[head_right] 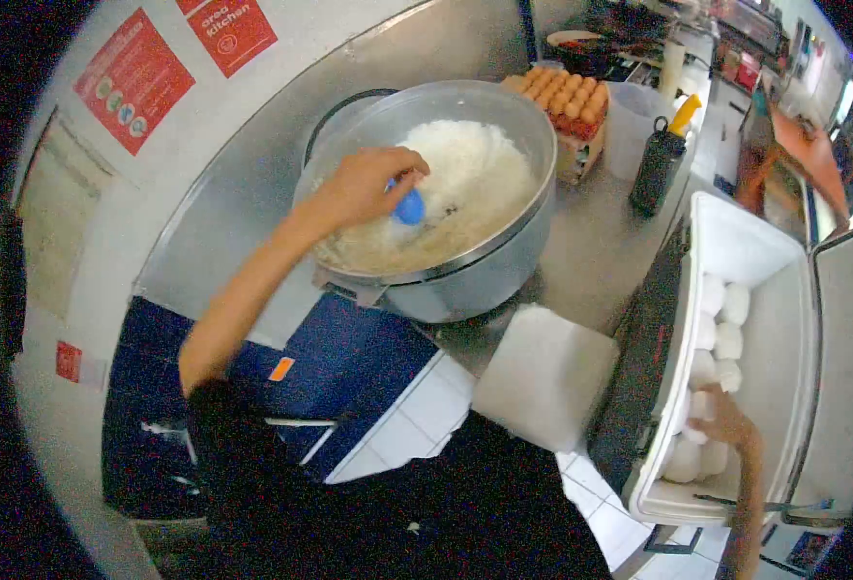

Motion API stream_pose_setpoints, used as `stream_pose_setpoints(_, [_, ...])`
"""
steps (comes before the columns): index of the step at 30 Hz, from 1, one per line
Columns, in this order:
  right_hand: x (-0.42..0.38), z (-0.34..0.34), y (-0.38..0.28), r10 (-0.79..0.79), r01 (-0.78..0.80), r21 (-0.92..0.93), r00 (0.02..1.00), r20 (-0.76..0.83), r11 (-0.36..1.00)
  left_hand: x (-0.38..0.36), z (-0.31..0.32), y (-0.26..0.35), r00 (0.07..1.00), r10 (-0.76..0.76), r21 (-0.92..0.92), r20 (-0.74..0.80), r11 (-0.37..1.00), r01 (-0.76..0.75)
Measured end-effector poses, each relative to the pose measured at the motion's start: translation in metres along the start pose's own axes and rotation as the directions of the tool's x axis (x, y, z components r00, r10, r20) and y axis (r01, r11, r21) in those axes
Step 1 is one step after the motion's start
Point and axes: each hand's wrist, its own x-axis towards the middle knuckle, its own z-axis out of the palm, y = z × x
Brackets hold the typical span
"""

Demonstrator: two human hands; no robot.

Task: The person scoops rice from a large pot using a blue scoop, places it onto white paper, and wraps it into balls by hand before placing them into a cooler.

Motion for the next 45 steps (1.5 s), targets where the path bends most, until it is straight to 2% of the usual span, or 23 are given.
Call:
stream_pose_setpoints(3, [-0.008, -0.001, -0.015, -0.061, 0.061, 0.000, 0.998, -0.022, 0.998, 0.048, 0.078, -0.117, 0.936, -0.095, 0.299, 0.340, 0.954, -0.012])
stream_pose_setpoints(5, [-0.003, 0.007, -0.003, 0.005, -0.007, -0.018, 0.997, -0.076, 1.000, 0.065, 0.110, -0.159, 0.708, -0.322, 0.553, 0.628, 0.826, -0.114])
stream_pose_setpoints(7, [-0.022, 0.018, -0.028, 0.051, -0.073, -0.085, 0.971, -0.236, 0.994, 0.060, 0.133, -0.211, 0.591, -0.314, 0.496, 0.743, 0.851, -0.171])
stream_pose_setpoints(8, [-0.042, 0.022, -0.059, 0.010, -0.057, -0.130, 0.940, -0.341, 0.990, 0.051, 0.138, -0.232, 0.613, -0.256, 0.480, 0.747, 0.847, -0.230])
stream_pose_setpoints(10, [-0.061, 0.036, -0.036, 0.187, -0.092, 0.184, 0.767, -0.613, 0.979, 0.031, 0.149, -0.232, 0.617, -0.164, 0.444, 0.770, 0.832, -0.332])
stream_pose_setpoints(11, [-0.076, 0.039, -0.047, 0.285, -0.119, 0.283, 0.681, -0.674, 0.952, 0.025, 0.143, -0.226, 0.593, -0.140, 0.435, 0.793, 0.811, -0.391])
stream_pose_setpoints(13, [-0.107, 0.062, -0.060, 0.425, -0.086, 0.449, 0.518, -0.742, 0.889, 0.007, 0.147, -0.232, 0.718, 0.207, 0.404, 0.664, 0.710, -0.578])
stream_pose_setpoints(14, [-0.119, 0.076, -0.050, 0.476, -0.055, 0.509, 0.453, -0.754, 0.859, 0.010, 0.133, -0.215, 0.698, 0.215, 0.333, 0.683, 0.760, -0.559])
stream_pose_setpoints(15, [-0.128, 0.092, -0.032, 0.491, -0.083, 0.522, 0.491, -0.720, 0.849, 0.008, 0.125, -0.194, 0.664, 0.228, 0.241, 0.712, 0.809, -0.536])
stream_pose_setpoints(17, [-0.144, 0.127, -0.006, 0.404, -0.048, 0.409, 0.298, -0.865, 0.911, -0.001, 0.134, -0.178, 0.683, 0.287, 0.167, 0.672, 0.840, -0.517])
stream_pose_setpoints(18, [-0.141, 0.144, -0.019, 0.435, -0.095, 0.428, 0.305, -0.847, 0.899, 0.006, 0.127, -0.167, 0.654, 0.321, 0.118, 0.685, 0.837, -0.534])
stream_pose_setpoints(20, [-0.117, 0.138, -0.078, 0.440, -0.168, 0.414, 0.170, -0.882, 0.895, 0.033, 0.108, -0.139, 0.628, 0.141, 0.003, 0.765, 0.975, -0.222])
stream_pose_setpoints(22, [-0.109, 0.119, -0.119, 0.540, -0.239, 0.491, 0.228, -0.810, 0.838, 0.052, 0.102, -0.141, 0.706, 0.169, -0.069, 0.688, 0.983, -0.168])
stream_pose_setpoints(24, [-0.108, 0.128, -0.097, 0.647, -0.162, 0.627, 0.132, -0.751, 0.762, 0.071, 0.093, -0.165, 0.790, 0.106, -0.079, 0.604, 0.994, -0.073])
stream_pose_setpoints(26, [-0.117, 0.130, -0.073, 0.640, -0.297, 0.578, 0.190, -0.744, 0.760, 0.089, 0.095, -0.192, 0.884, 0.130, -0.141, 0.448, 0.987, -0.074])
stream_pose_setpoints(30, [-0.098, 0.133, -0.104, 0.582, -0.101, 0.579, 0.010, -0.813, 0.809, 0.109, 0.144, -0.223, 0.932, 0.312, -0.117, 0.186, 0.948, -0.295])
stream_pose_setpoints(32, [-0.106, 0.109, -0.144, 0.585, -0.363, 0.497, 0.192, -0.788, 0.788, 0.114, 0.178, -0.201, 0.925, 0.166, -0.374, 0.341, 0.927, -0.028])
stream_pose_setpoints(35, [-0.111, 0.116, -0.113, 0.635, -0.375, 0.544, 0.181, -0.751, 0.751, 0.117, 0.190, -0.160, 0.939, 0.091, -0.377, 0.331, 0.925, 0.044])
stream_pose_setpoints(38, [-0.110, 0.117, -0.114, 0.638, -0.377, 0.557, 0.133, -0.758, 0.740, 0.134, 0.194, -0.191, 0.960, 0.015, -0.334, 0.278, 0.939, 0.082])
stream_pose_setpoints(40, [-0.099, 0.105, -0.147, 0.700, -0.358, 0.633, 0.090, -0.708, 0.686, 0.136, 0.204, -0.230, 0.985, -0.150, -0.233, -0.088, 0.964, 0.126])
stream_pose_setpoints(41, [-0.106, 0.115, -0.124, 0.684, -0.302, 0.635, 0.091, -0.724, 0.711, 0.140, 0.182, -0.223, 0.986, -0.139, -0.197, -0.089, 0.973, 0.120])
stream_pose_setpoints(43, [-0.116, 0.128, -0.103, 0.710, -0.263, 0.667, 0.130, -0.692, 0.697, 0.141, 0.144, -0.203, 0.727, -0.575, -0.353, 0.374, 0.637, 0.685])
stream_pose_setpoints(45, [-0.108, 0.126, -0.120, 0.740, -0.228, 0.709, 0.092, -0.666, 0.667, 0.140, 0.191, -0.224, 0.824, -0.525, -0.345, 0.214, 0.749, 0.566])
